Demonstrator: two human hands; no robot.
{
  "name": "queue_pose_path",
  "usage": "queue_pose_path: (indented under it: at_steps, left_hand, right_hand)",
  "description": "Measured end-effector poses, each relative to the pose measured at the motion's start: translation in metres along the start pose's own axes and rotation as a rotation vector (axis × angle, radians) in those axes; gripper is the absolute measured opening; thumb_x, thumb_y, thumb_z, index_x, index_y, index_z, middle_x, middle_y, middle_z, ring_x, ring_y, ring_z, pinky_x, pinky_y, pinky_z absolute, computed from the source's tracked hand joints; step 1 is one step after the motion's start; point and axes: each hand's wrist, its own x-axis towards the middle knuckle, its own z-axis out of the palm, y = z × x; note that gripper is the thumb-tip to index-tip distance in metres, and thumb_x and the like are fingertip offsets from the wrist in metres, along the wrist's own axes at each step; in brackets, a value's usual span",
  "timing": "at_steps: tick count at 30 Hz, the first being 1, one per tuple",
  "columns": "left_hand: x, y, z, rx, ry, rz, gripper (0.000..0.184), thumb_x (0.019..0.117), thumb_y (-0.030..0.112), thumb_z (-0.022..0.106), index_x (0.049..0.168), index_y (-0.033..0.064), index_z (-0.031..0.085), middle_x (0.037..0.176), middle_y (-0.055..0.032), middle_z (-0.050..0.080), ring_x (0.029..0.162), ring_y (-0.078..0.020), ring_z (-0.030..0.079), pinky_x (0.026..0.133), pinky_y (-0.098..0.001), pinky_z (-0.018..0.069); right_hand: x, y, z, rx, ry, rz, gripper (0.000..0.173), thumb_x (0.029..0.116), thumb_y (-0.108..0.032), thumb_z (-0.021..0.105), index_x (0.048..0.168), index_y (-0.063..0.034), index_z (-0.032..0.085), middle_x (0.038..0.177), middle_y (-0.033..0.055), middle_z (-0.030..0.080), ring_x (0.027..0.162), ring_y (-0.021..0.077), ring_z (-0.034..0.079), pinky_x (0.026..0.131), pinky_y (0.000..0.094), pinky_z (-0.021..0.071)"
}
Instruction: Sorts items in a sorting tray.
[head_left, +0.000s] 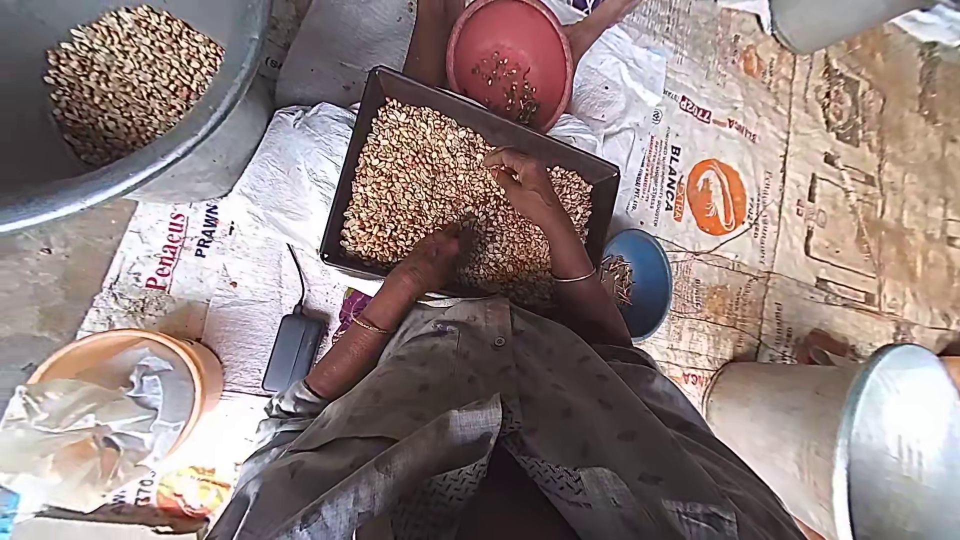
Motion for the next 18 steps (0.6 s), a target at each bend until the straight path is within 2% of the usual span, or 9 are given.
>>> queue_pose_path:
  at_steps: [2,4,7,9,11,12,14,15,18]
  left_hand:
    - [-0.010,0.013,-0.009,-0.010,0.012,0.004,0.026,0.0950,0.001,0.068,0.120,-0.0038,0.068,0.124,-0.0273,0.063,0.107,-0.0445,0.067,0.093,-0.0570,0.0548]
    - [-0.009,0.012,-0.009,-0.003,0.006,0.022,0.021,0.0955,0.001,0.068,0.116,-0.0036,0.069,0.121,-0.0265,0.064,0.106,-0.0439,0.067,0.092,-0.0565,0.0551]
    - [-0.007,0.006,-0.005,-0.013,-0.008,0.017,0.016,0.0968,0.003,0.066,0.111,-0.0040,0.071,0.121,-0.0264,0.064,0.108,-0.0440,0.066,0.094,-0.0571,0.0542]
    - [-0.004,0.004,-0.006,-0.028,-0.016,-0.002,0.015,0.0986,0.004,0.064,0.109,-0.0038,0.071,0.121,-0.0260,0.063,0.107,-0.0438,0.066,0.092,-0.0574,0.0538]
    - [-0.003,0.005,-0.006,-0.032,-0.001,-0.026,0.017,0.0973,0.003,0.066,0.113,-0.0033,0.070,0.126,-0.0270,0.060,0.108,-0.0451,0.065,0.091,-0.0584,0.0546]
    - [-0.002,0.005,-0.005,-0.024,0.014,-0.025,0.021,0.0954,0.001,0.067,0.115,-0.0036,0.070,0.127,-0.0278,0.059,0.108,-0.0462,0.065,0.090,-0.0587,0.0550]
    - [-0.002,0.006,-0.006,-0.007,0.025,-0.029,0.025,0.0922,-0.002,0.069,0.117,-0.0044,0.069,0.129,-0.0290,0.057,0.109,-0.0478,0.063,0.090,-0.0594,0.0546]
    - [-0.002,0.007,-0.006,0.001,0.024,-0.037,0.026,0.0919,-0.003,0.070,0.118,-0.0041,0.069,0.131,-0.0290,0.057,0.110,-0.0481,0.063,0.091,-0.0597,0.0545]
    - [0.009,-0.007,0.005,0.013,0.028,-0.020,0.026,0.0937,0.000,0.068,0.120,-0.0030,0.069,0.130,-0.0286,0.057,0.108,-0.0476,0.064,0.090,-0.0602,0.0548]
  right_hand:
    - [0.005,0.008,0.021,-0.019,-0.033,-0.093,0.026,0.0974,-0.006,0.062,0.120,-0.0032,0.074,0.136,0.0156,0.065,0.135,0.0295,0.055,0.117,0.0448,0.0402]
    - [0.005,0.019,0.026,-0.151,-0.066,-0.053,0.025,0.0931,-0.007,0.068,0.116,-0.0089,0.077,0.135,0.0136,0.065,0.136,0.0335,0.051,0.116,0.0536,0.0350]
    - [-0.002,0.026,0.003,-0.323,-0.049,0.181,0.013,0.0914,-0.006,0.069,0.102,-0.0050,0.076,0.119,0.0175,0.069,0.125,0.0398,0.056,0.110,0.0592,0.0386]
    - [-0.013,0.024,-0.020,-0.375,-0.138,0.343,0.016,0.0948,-0.009,0.065,0.105,-0.0030,0.075,0.118,0.0209,0.069,0.121,0.0409,0.061,0.105,0.0598,0.0438]
    - [-0.026,0.024,-0.036,-0.277,-0.287,0.376,0.017,0.0950,-0.011,0.066,0.103,-0.0007,0.075,0.106,0.0236,0.072,0.106,0.0411,0.068,0.093,0.0633,0.0492]
    - [-0.032,0.022,-0.039,-0.181,-0.361,0.369,0.015,0.0953,-0.011,0.066,0.102,-0.0011,0.076,0.100,0.0203,0.073,0.095,0.0353,0.069,0.086,0.0590,0.0521]
    - [-0.036,0.009,-0.041,-0.020,-0.461,0.368,0.016,0.1005,-0.012,0.063,0.107,-0.0023,0.073,0.095,0.0129,0.071,0.077,0.0204,0.065,0.070,0.0418,0.0540]
    - [-0.033,0.004,-0.039,0.030,-0.443,0.354,0.018,0.1018,-0.011,0.061,0.111,-0.0017,0.073,0.096,0.0127,0.071,0.075,0.0189,0.065,0.067,0.0391,0.0544]
    - [-0.006,-0.001,-0.025,0.041,-0.216,0.232,0.025,0.1059,-0.010,0.050,0.118,-0.0014,0.070,0.105,0.0138,0.071,0.086,0.0191,0.070,0.080,0.0378,0.0582]
